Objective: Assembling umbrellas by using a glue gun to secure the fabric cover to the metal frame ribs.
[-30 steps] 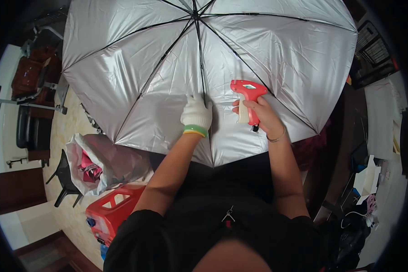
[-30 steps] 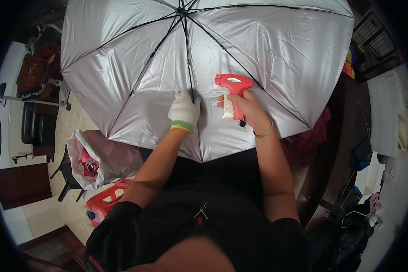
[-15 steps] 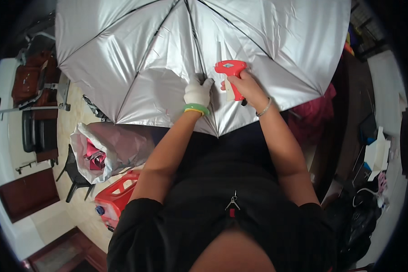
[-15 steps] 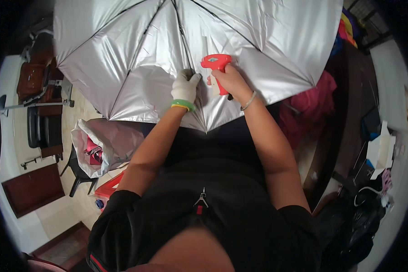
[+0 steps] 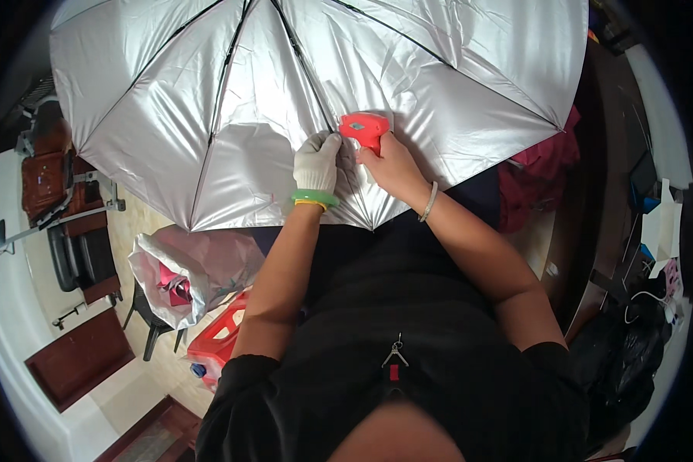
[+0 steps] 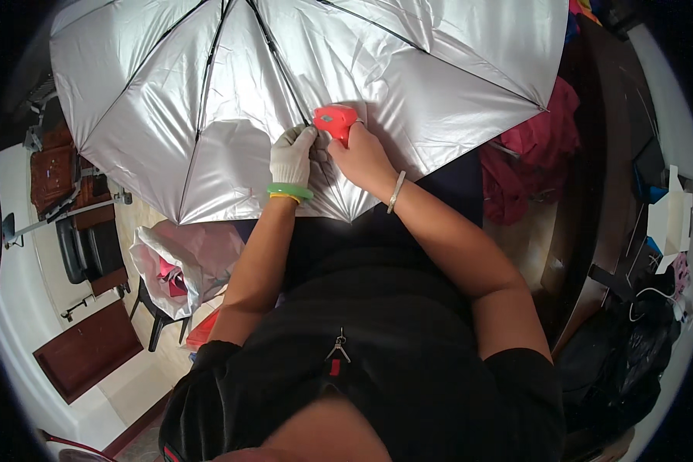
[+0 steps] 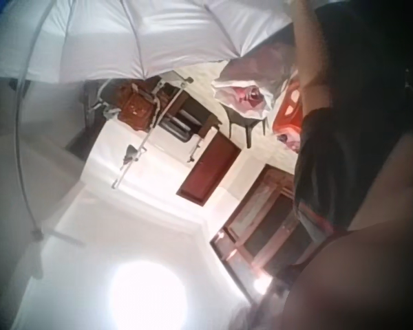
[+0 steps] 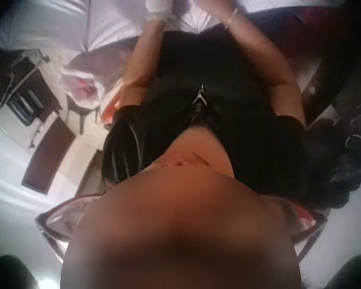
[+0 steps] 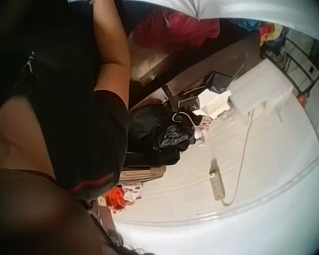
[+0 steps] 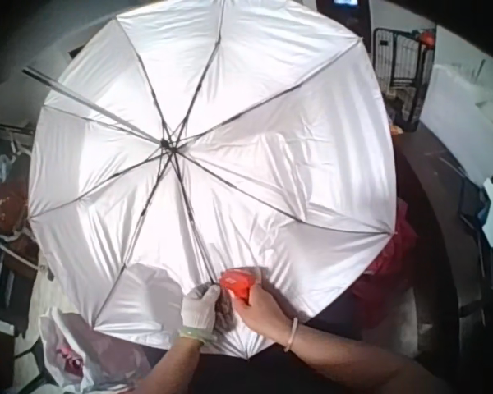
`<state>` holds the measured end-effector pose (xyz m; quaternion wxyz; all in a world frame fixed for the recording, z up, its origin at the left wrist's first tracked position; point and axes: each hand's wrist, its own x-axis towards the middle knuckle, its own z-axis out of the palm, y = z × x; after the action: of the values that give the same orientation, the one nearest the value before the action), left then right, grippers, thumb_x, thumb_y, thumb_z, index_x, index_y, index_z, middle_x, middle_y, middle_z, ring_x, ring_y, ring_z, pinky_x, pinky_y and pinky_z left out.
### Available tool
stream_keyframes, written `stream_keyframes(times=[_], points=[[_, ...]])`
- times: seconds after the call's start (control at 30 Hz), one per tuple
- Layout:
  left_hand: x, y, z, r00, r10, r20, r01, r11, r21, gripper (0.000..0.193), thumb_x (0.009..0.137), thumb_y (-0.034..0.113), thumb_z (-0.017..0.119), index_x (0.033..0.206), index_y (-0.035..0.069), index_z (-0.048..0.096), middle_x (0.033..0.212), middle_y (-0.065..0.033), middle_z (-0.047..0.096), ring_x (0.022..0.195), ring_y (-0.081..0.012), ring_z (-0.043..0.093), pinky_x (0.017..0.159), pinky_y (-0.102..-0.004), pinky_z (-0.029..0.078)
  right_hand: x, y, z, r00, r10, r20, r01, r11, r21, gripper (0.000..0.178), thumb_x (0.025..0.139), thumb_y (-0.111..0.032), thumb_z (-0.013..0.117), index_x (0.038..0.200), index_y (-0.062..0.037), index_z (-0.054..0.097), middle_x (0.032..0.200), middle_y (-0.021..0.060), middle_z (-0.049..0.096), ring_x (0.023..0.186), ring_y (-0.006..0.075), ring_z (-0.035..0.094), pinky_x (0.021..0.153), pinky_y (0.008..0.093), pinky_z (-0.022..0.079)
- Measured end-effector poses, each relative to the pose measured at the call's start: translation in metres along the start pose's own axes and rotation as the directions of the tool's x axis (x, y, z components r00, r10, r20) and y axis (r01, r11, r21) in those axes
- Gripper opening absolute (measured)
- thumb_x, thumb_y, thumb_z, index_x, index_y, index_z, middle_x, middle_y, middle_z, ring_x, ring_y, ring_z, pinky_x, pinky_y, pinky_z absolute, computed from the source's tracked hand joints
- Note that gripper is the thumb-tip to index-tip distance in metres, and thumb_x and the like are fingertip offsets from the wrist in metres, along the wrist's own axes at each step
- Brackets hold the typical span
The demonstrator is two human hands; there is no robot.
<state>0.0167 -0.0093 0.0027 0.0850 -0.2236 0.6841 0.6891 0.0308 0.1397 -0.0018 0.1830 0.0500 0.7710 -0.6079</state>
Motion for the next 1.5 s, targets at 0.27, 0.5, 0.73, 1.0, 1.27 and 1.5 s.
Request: stream_keyframes(times=[0.27, 0.5, 0.73, 1.0, 1.27, 1.5], points=[[0.002, 0.0, -0.006, 0.999, 0.042, 0.027, -0.044, 0.996, 0.073, 0.017, 0.09, 0.017, 0.059, 0.083, 0.001, 0.06, 0.064, -0.0042, 0.06, 0.045, -0.0108, 0.052, 0.041, -0.0228, 0.041, 0.004, 0.006, -0.003, 0.994, -0.113, -0.004, 0.109, 0.946, 0.306, 0.025, 0.089, -0.013, 0.057, 0.109, 0.002, 0.056, 0.082, 0.0108, 0.067, 0.07, 0.0166, 0.067, 0.061, 0.0276, 0.054], [0.004, -0.002, -0.01, 0.996, 0.023, 0.084, -0.026, 0.999, 0.035, 0.018, 0.09, 0.018, 0.058, 0.084, 0.001, 0.059, 0.064, -0.0052, 0.06, 0.045, -0.0115, 0.053, 0.039, -0.0228, 0.04, 0.01, 0.0, -0.011, 0.984, 0.008, 0.178, -0.084, 0.901, 0.426, 0.027, 0.09, -0.013, 0.058, 0.113, 0.0024, 0.057, 0.082, 0.0115, 0.067, 0.07, 0.0178, 0.068, 0.06, 0.0293, 0.055], [0.009, -0.005, -0.013, 0.993, 0.018, 0.116, -0.019, 1.0, 0.008, 0.016, 0.091, 0.017, 0.057, 0.089, 0.001, 0.058, 0.068, -0.0067, 0.062, 0.047, -0.013, 0.056, 0.041, -0.0232, 0.044, 0.009, -0.006, -0.013, 0.981, 0.002, 0.193, -0.086, 0.899, 0.429, 0.028, 0.09, -0.012, 0.057, 0.114, 0.0028, 0.055, 0.083, 0.0126, 0.067, 0.07, 0.0194, 0.068, 0.061, 0.0307, 0.056], [0.005, -0.005, -0.013, 0.988, -0.007, 0.157, 0.011, 1.0, -0.023, 0.018, 0.091, 0.018, 0.059, 0.091, 0.0, 0.059, 0.07, -0.007, 0.063, 0.051, -0.0131, 0.059, 0.043, -0.0228, 0.046, 0.008, -0.007, -0.014, 0.959, 0.041, 0.28, -0.175, 0.864, 0.472, 0.027, 0.09, -0.012, 0.056, 0.112, 0.0026, 0.055, 0.082, 0.0123, 0.066, 0.07, 0.0199, 0.068, 0.061, 0.0312, 0.056], [0.005, 0.0, -0.011, 0.964, 0.051, 0.261, -0.05, 0.999, -0.01, 0.021, 0.093, 0.02, 0.057, 0.095, -0.001, 0.06, 0.077, -0.0064, 0.066, 0.06, -0.0132, 0.063, 0.052, -0.025, 0.05, 0.015, -0.011, -0.014, 0.952, 0.02, 0.305, -0.132, 0.927, 0.351, 0.022, 0.09, -0.012, 0.053, 0.107, 0.0014, 0.055, 0.079, 0.0108, 0.064, 0.069, 0.0187, 0.066, 0.061, 0.0321, 0.055], [0.003, 0.04, 0.007, 0.955, 0.284, -0.089, -0.027, 0.383, 0.923, 0.046, 0.086, 0.042, 0.059, 0.124, 0.016, 0.056, 0.095, -0.0177, 0.068, 0.089, -0.0367, 0.066, 0.078, -0.045, 0.052, -0.012, -0.039, -0.06, 0.904, -0.067, 0.423, -0.277, 0.662, 0.697, 0.036, 0.093, -0.014, 0.054, 0.125, 0.0018, 0.05, 0.099, 0.0198, 0.066, 0.088, 0.0287, 0.067, 0.079, 0.0363, 0.055]])
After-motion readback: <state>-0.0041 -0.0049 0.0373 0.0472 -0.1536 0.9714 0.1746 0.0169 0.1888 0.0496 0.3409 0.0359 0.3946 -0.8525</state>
